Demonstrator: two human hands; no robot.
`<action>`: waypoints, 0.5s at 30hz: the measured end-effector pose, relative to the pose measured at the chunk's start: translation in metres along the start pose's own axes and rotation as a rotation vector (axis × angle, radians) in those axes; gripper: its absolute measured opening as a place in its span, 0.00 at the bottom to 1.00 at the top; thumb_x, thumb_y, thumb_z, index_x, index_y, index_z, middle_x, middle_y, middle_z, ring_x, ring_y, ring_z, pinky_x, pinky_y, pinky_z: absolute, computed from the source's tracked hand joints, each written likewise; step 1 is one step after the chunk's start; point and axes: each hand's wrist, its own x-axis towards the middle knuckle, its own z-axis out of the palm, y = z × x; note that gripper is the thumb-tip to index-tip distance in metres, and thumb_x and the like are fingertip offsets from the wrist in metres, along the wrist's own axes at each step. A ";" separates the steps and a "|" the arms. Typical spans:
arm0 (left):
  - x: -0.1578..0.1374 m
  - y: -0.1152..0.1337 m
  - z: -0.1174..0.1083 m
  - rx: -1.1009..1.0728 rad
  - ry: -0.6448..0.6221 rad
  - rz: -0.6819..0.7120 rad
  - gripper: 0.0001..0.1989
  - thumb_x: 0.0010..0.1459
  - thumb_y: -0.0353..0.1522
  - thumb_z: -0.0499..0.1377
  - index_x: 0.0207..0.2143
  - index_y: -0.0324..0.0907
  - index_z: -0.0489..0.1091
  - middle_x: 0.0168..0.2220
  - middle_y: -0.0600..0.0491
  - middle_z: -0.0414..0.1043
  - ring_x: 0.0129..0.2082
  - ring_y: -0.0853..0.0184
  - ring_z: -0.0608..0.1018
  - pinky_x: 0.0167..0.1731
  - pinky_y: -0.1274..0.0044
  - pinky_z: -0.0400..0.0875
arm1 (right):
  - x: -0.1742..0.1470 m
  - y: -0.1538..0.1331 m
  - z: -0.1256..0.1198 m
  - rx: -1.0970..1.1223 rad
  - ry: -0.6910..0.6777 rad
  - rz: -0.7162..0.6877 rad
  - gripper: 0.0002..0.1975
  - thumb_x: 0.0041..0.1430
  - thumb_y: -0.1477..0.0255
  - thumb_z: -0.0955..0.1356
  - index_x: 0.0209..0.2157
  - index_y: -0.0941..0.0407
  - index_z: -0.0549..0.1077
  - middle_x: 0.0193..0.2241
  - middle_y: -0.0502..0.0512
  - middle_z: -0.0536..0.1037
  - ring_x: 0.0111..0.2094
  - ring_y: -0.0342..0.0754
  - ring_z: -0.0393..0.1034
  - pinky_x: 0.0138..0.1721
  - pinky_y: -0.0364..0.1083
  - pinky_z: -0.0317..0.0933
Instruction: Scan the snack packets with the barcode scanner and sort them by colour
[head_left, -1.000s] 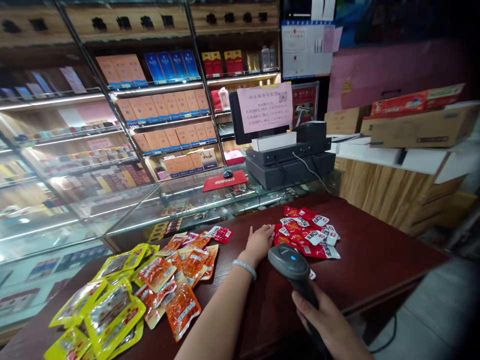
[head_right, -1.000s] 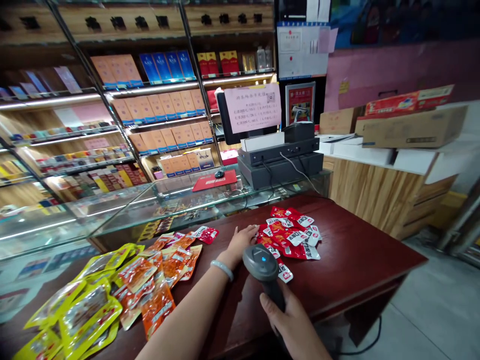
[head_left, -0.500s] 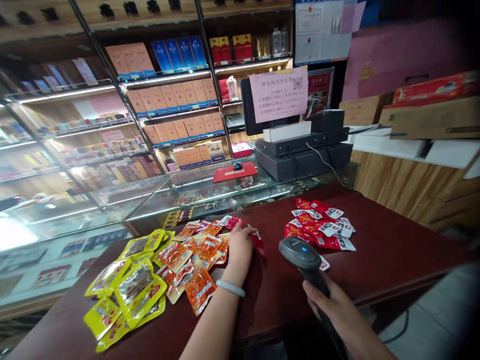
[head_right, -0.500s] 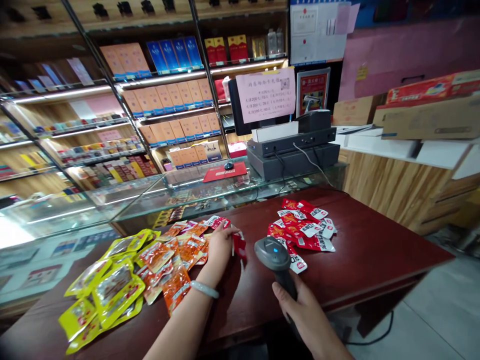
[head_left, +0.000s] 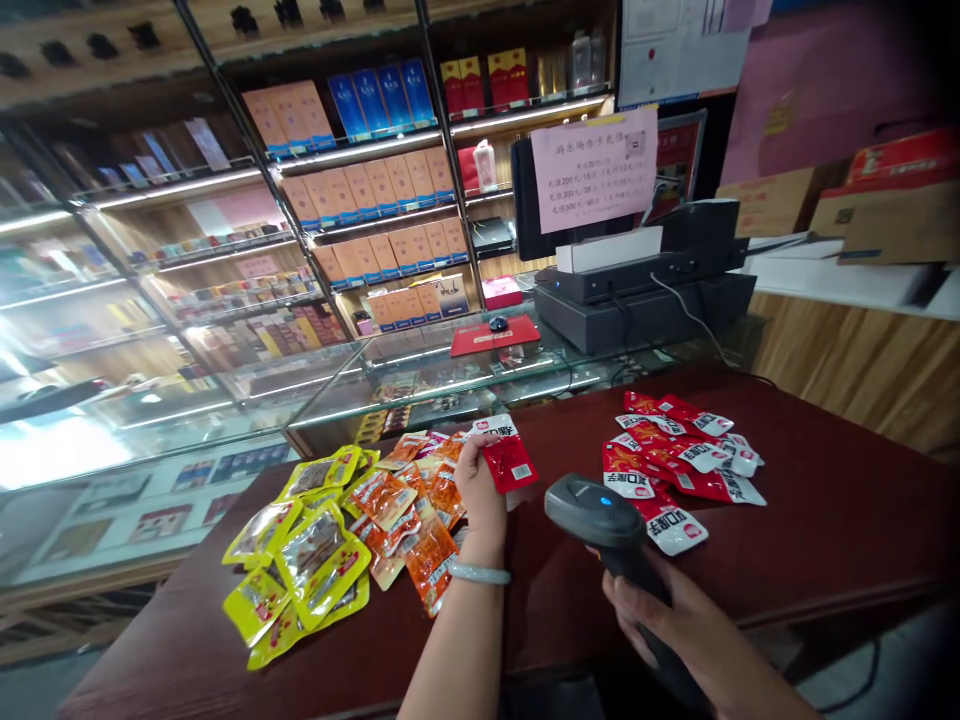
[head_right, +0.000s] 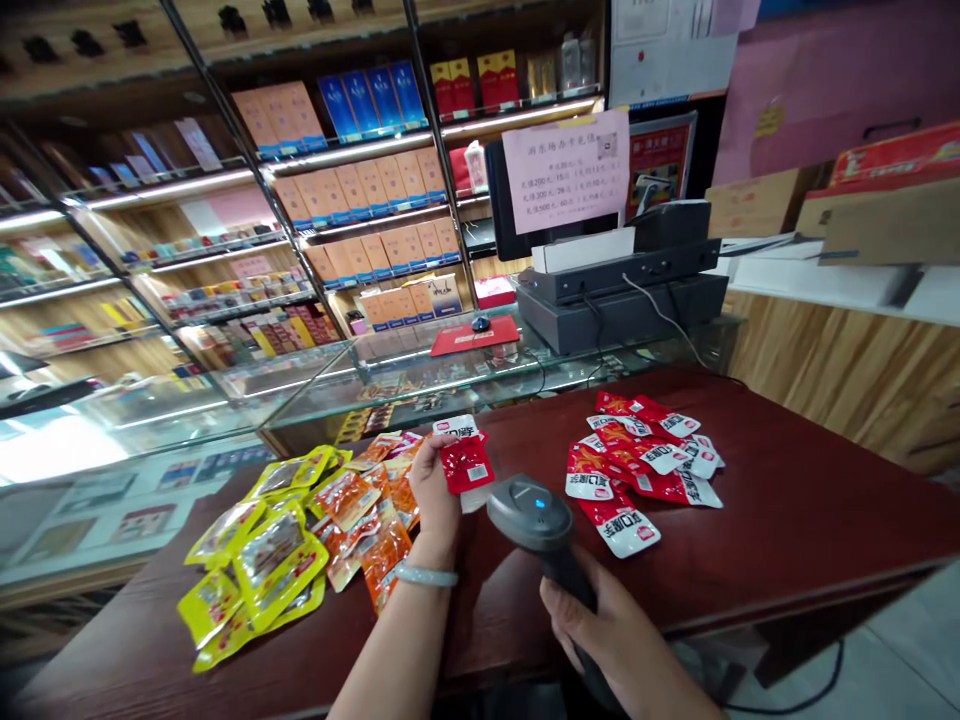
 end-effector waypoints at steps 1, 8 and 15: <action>0.000 0.001 -0.001 0.025 -0.003 0.035 0.07 0.50 0.30 0.58 0.33 0.43 0.75 0.32 0.54 0.76 0.33 0.66 0.76 0.37 0.75 0.72 | 0.000 -0.002 0.003 0.013 -0.021 -0.006 0.24 0.55 0.48 0.73 0.32 0.55 0.70 0.21 0.42 0.63 0.21 0.39 0.52 0.23 0.41 0.46; -0.003 0.008 -0.002 0.073 -0.009 0.115 0.08 0.53 0.30 0.56 0.31 0.43 0.76 0.34 0.52 0.77 0.37 0.63 0.78 0.41 0.73 0.73 | 0.001 -0.009 0.009 0.064 -0.020 0.014 0.23 0.55 0.50 0.75 0.41 0.54 0.72 0.22 0.42 0.63 0.22 0.39 0.53 0.23 0.41 0.47; 0.015 -0.005 -0.010 0.329 0.074 0.129 0.14 0.55 0.28 0.54 0.39 0.45 0.78 0.40 0.50 0.79 0.44 0.61 0.79 0.52 0.67 0.72 | 0.000 -0.004 -0.001 -0.010 0.035 0.002 0.28 0.54 0.47 0.73 0.43 0.55 0.71 0.20 0.41 0.62 0.20 0.40 0.53 0.23 0.41 0.47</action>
